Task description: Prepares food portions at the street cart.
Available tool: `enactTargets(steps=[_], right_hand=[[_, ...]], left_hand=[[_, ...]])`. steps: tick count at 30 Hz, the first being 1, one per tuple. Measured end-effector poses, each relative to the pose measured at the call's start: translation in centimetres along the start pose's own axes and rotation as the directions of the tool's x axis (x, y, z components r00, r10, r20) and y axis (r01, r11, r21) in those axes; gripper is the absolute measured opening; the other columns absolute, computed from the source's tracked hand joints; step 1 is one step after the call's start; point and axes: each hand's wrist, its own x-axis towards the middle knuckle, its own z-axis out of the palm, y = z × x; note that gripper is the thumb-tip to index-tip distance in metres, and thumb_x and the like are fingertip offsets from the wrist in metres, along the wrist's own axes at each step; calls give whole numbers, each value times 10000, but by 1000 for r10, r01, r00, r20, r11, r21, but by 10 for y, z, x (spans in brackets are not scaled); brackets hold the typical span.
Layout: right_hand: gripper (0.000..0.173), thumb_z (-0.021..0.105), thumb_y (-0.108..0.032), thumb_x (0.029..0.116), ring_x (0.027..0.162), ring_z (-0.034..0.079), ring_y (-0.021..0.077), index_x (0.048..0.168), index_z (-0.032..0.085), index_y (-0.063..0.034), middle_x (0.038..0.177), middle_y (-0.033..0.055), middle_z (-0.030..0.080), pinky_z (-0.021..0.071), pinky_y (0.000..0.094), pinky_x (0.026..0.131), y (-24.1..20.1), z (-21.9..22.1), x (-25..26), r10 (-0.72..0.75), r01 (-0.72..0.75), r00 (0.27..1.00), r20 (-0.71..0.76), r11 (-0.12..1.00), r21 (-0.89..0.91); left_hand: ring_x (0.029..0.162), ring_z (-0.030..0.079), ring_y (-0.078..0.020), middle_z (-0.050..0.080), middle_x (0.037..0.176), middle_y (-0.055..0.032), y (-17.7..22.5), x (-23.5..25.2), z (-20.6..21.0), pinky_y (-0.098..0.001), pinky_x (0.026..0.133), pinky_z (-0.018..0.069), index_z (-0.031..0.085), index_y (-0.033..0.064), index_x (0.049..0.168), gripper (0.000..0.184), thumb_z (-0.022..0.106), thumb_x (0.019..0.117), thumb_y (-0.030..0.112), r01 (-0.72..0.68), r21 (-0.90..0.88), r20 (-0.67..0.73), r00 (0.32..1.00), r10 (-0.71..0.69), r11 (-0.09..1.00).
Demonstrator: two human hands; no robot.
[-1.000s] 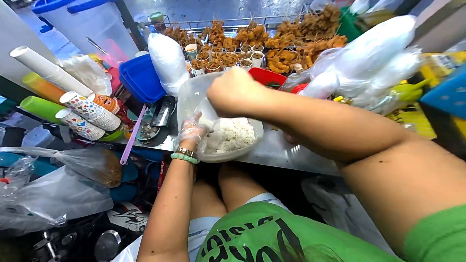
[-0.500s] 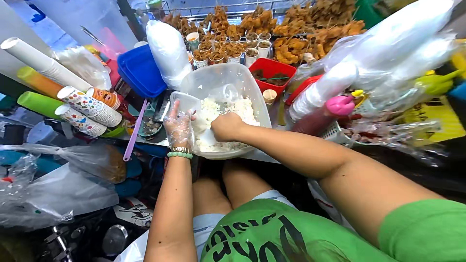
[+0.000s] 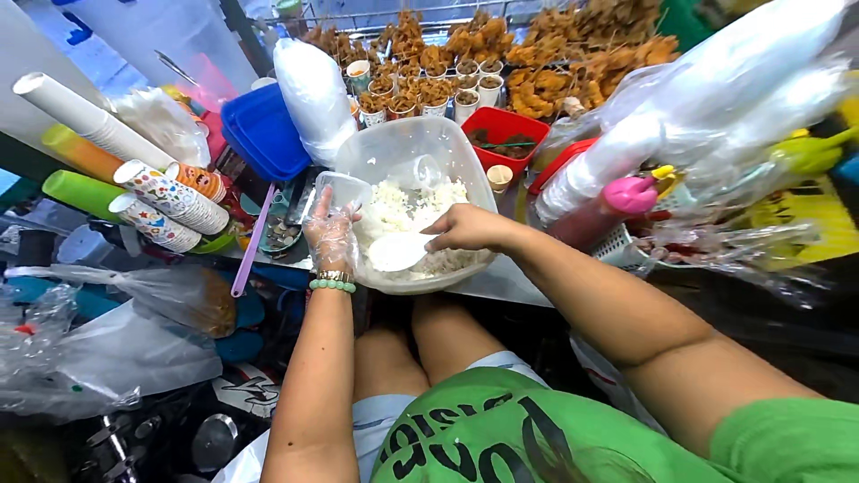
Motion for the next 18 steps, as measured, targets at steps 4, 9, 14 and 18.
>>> enactTargets(steps=[4, 9, 14, 18], right_hand=[[342, 704, -296, 990, 1016, 696, 294, 1290, 740, -137, 1089, 138, 761, 504, 611, 901, -4, -33, -35, -28, 30, 970, -242, 1000, 2], [385, 630, -378, 1028, 1093, 697, 360, 1376, 690, -224, 1160, 131, 758, 478, 685, 915, -39, -37, -57, -101, 22, 844, -527, 988, -154], [302, 630, -165, 964, 553, 645, 327, 1225, 773, -115, 618, 129, 653, 469, 496, 564, -26, 10, -21, -665, 4, 473, -579, 658, -753], [326, 610, -161, 991, 607, 676, 352, 1283, 741, -101, 679, 162, 689, 482, 505, 591, -22, 4, -25, -610, -64, 508, -608, 677, -733]], left_hand=[[813, 652, -199, 692, 1147, -150, 5, -10, -11, -358, 728, 551, 520, 202, 1489, 592, 708, 940, 84, 67, 272, 116, 988, -102, 960], [798, 646, -245, 671, 1151, -177, 10, -18, -3, -394, 698, 557, 477, 233, 1520, 672, 701, 917, 38, 97, 359, 226, 956, -187, 928], [841, 666, -270, 648, 1223, -207, 27, -27, 4, -419, 742, 572, 460, 135, 1509, 660, 690, 903, 11, 69, 483, 287, 929, -233, 873], [810, 646, -222, 634, 1233, -204, 32, -31, 1, -362, 736, 556, 425, 119, 1537, 730, 703, 878, -26, 105, 457, 285, 923, -257, 883]])
